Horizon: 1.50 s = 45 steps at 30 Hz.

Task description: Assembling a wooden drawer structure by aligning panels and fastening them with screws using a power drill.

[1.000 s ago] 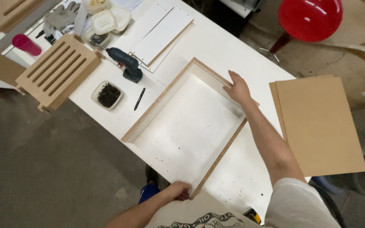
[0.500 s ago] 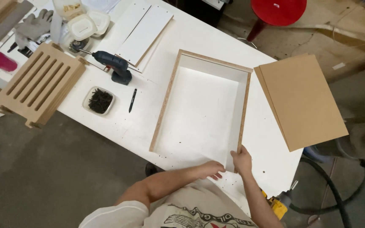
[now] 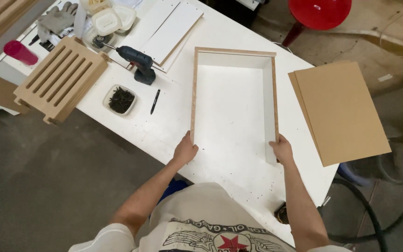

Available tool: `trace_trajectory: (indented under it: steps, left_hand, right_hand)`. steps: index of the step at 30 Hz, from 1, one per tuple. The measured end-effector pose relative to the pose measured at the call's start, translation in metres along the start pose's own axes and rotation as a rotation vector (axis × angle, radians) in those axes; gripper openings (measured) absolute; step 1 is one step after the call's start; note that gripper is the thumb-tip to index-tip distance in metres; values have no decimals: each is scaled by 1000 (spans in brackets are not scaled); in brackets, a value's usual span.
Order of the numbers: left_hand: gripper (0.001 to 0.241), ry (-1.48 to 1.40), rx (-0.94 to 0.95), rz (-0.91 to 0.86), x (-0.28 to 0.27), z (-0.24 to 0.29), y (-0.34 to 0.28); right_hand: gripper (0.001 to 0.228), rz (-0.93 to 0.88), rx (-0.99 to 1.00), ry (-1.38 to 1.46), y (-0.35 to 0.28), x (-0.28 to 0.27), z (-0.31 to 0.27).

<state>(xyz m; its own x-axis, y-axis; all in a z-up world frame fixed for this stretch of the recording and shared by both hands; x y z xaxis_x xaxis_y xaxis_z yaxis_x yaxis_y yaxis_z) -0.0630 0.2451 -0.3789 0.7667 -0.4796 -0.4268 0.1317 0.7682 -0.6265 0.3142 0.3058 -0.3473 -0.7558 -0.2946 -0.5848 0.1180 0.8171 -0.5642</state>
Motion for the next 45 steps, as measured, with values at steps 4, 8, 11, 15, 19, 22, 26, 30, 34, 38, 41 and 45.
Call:
trace_trajectory:
  steps: [4,8,11,15,19,22,26,30,34,38,41,45]
  left_hand:
    - [75,-31,-7,39,2,-4,2]
    - [78,-31,6,34,-8,8,-20]
    - [82,-93,-2,5,-16,17,-48]
    - [74,-140,19,-43,-18,9,-73]
    - [49,-66,37,-2,-12,-21,-72]
    - [29,-59,163,101,-56,44,-120]
    - [29,226,1157,627,-138,170,-230]
    - [40,691,1767,808,-186,248,-327]
    - [19,961,2029,667,-216,223,-323]
    - [20,866,2106,725,-263,187,-310]
    - [21,809,2188,757,-297,166,-293]
    - [25,791,2209,876,-333,141,-276]
  right_hand:
    - [64,-27,-25,-23,15,2,1]
    - [73,82,-66,-88,31,8,9]
    - [73,284,-240,-97,0,11,-38]
    - [55,-46,-267,98,3,76,-58]
    - [48,-398,-191,60,23,162,-32]
    - [50,-499,-189,-229,33,210,-8]
    - [27,-444,-143,-137,24,223,-28]
    - [21,-437,13,-85,0,210,-53]
    - [30,-443,167,-101,-11,211,-74]
    - [30,-242,190,-66,32,236,-39]
    - [31,-142,218,28,26,236,-62]
    - [35,40,-118,61,2,219,-136]
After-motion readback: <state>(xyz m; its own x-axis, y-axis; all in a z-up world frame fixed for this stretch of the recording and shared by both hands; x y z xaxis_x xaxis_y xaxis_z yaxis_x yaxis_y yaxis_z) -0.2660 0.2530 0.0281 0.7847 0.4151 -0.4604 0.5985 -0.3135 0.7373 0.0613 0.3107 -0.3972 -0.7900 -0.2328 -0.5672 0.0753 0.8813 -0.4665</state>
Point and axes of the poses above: each hand's wrist, its own y-axis towards the middle knuckle, its own x-axis out of the palm, z = x × y, the point moved 5 cm from there along y, towards the middle knuckle, and after that the axes turned 9 degrees about -z, right-handed, at the moved point
